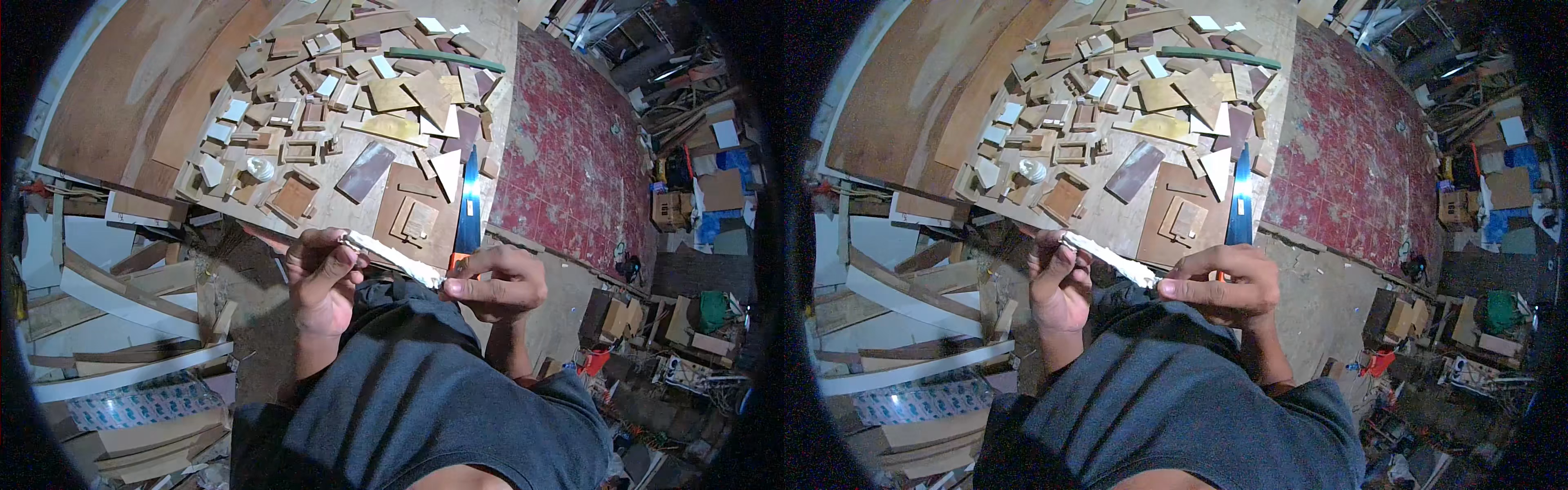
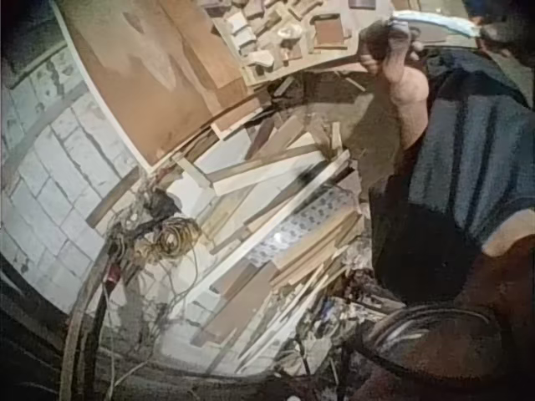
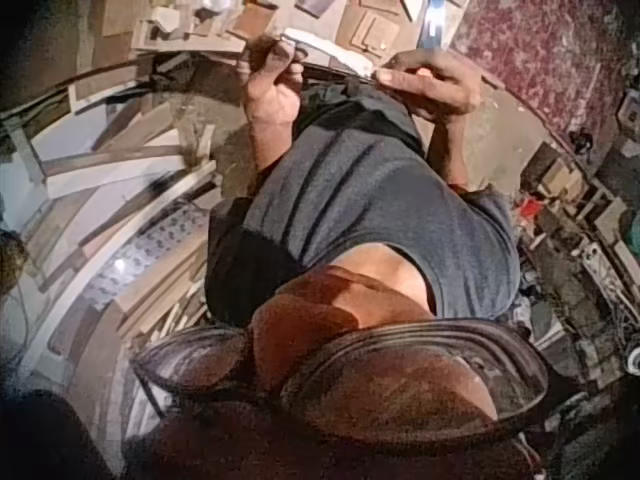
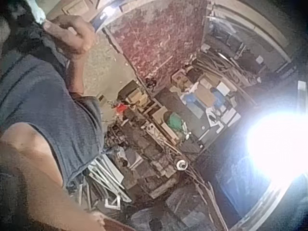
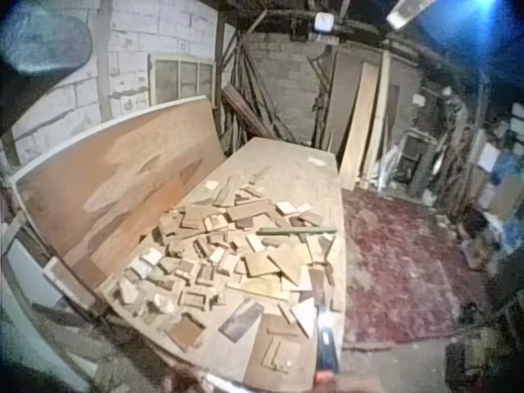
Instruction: Measuring and cutting a small piece of wood using a hand saw on a workbench.
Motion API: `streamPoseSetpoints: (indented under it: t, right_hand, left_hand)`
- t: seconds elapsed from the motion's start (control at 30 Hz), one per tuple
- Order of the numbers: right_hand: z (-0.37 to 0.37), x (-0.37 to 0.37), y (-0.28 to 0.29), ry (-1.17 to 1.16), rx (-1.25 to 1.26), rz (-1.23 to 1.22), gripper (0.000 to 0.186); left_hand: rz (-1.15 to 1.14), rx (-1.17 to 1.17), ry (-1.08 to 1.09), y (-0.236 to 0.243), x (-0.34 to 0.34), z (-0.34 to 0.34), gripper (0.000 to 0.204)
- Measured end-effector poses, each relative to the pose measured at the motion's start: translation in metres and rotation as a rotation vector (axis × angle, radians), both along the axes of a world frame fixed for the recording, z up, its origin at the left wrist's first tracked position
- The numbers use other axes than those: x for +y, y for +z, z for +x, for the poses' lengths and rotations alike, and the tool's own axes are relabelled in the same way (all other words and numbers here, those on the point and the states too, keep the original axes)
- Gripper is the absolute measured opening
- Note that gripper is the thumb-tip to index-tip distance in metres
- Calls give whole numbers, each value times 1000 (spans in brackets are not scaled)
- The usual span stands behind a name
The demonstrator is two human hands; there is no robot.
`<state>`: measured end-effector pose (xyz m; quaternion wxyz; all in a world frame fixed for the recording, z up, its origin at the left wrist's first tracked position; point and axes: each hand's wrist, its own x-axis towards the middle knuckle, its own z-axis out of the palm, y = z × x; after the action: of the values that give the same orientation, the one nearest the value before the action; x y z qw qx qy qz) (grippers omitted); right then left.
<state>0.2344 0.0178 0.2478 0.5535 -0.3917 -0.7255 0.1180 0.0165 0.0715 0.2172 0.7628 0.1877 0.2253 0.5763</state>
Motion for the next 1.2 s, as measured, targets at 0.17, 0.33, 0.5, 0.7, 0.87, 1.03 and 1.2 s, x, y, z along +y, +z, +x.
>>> streamPoseSetpoints:
  t: [0.17,0.33,0.5,0.7,0.87,1.03,1.2]
  right_hand:
    - [9,-14,-6,-2,253,-77,14]
    - [3,-10,-25,59,831,-259,27]
    - [-20,-9,-24,177,1159,-526,26]
    - [-28,-3,-33,149,1176,-688,22]
    - [-29,0,-31,161,1096,-724,22]
    - [-27,6,-33,165,1104,-697,23]
    - [-32,16,-29,180,1152,-663,22]
  left_hand:
    - [61,3,22,-6,0,1,19]
    - [359,106,-121,-10,11,-8,20]
    - [343,-8,-260,-9,9,-10,21]
    - [281,-45,-299,-5,3,-16,22]
    - [251,-80,-345,-4,7,-24,24]
    - [226,-77,-339,-6,11,-29,25]
    - [191,-92,-347,-7,11,-29,23]
